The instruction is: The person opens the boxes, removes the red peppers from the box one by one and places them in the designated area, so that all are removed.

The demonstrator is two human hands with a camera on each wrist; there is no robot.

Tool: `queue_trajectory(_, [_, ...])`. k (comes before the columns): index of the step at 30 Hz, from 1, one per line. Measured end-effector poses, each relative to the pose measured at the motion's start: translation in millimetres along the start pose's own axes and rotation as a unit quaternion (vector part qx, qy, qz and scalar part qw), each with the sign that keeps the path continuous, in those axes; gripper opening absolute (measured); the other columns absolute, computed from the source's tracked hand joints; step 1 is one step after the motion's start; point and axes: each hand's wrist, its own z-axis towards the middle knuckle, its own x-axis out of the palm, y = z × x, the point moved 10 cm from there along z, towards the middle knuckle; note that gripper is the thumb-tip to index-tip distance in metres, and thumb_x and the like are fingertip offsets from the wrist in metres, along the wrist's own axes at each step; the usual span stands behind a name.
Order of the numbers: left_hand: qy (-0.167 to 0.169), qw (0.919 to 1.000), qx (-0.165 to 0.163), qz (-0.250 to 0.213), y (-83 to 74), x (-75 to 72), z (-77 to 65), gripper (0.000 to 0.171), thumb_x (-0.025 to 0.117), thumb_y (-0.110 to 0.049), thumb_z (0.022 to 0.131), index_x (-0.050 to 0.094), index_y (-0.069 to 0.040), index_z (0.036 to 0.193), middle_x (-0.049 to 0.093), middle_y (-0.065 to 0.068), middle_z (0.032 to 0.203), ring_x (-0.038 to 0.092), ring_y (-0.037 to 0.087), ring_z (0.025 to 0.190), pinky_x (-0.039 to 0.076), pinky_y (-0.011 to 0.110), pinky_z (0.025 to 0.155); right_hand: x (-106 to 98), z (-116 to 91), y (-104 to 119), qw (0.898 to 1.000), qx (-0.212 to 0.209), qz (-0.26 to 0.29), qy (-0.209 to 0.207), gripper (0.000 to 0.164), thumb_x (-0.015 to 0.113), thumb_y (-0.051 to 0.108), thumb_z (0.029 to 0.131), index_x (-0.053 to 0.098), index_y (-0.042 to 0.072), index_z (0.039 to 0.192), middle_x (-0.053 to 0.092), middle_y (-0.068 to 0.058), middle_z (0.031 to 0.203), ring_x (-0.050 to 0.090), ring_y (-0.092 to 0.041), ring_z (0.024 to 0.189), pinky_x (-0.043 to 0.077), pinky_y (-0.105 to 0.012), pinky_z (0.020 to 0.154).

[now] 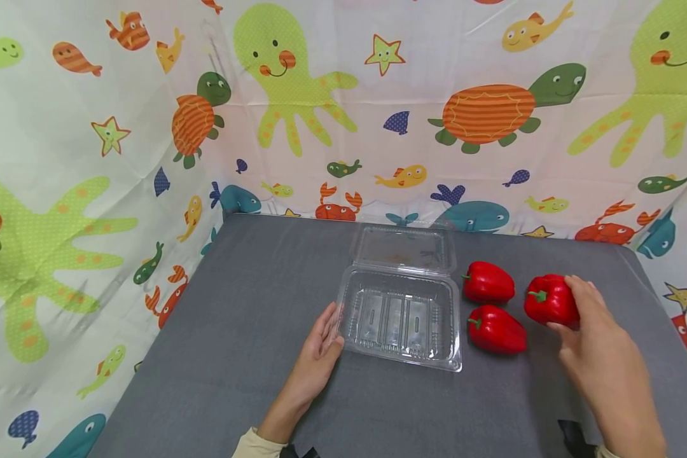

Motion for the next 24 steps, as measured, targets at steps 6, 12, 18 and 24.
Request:
queue_trajectory(6, [0.0,1.0,-0.001,-0.001,-0.1,-0.1,0.1,0.068,0.043,0.006,0.109,0.012,-0.004,0.169,0.017,0.013,0.176,0.014,0.024,0.162,0.019,0.032,0.128,3,-3,-10,1.0,0.015,-0.002,0.006,0.105,0.079,-0.016,0.082,0.019,0.001,0.167,0.021,-0.038,0.165,0.036,-0.067,0.136,0.039,-0.083,0.093])
queue_trajectory(12, [-0.002,1.0,-0.001,-0.003,-0.7,-0.4,0.1,0.068,0.043,0.005,0.109,0.012,-0.004,0.169,0.017,0.013,0.176,0.013,0.024,0.162,0.02,0.031,0.128,7,-5,-20,0.999,0.027,-0.003,0.024,0.107,0.078,-0.017,0.082,0.015,0.001,0.167,0.017,-0.04,0.165,0.032,-0.067,0.139,0.04,-0.083,0.089])
queue_trajectory(18, [-0.003,1.0,0.002,-0.007,-1.3,-0.6,0.7,0.068,0.042,0.007,0.108,0.013,-0.004,0.169,0.016,0.014,0.176,0.014,0.024,0.162,0.02,0.031,0.128,12,-5,-28,0.998,0.037,-0.006,0.044,0.108,0.077,-0.018,0.082,0.013,0.0,0.167,0.015,-0.041,0.164,0.024,-0.065,0.144,0.041,-0.083,0.088])
queue_trajectory(24, [-0.003,1.0,-0.004,-0.003,0.4,-0.6,0.3,0.068,0.043,0.006,0.108,0.013,-0.003,0.169,0.017,0.014,0.176,0.014,0.024,0.162,0.02,0.032,0.128,21,-6,-36,0.997,0.042,-0.01,0.065,0.108,0.077,-0.018,0.081,0.012,-0.002,0.166,0.014,-0.043,0.162,0.013,-0.061,0.151,0.041,-0.081,0.087])
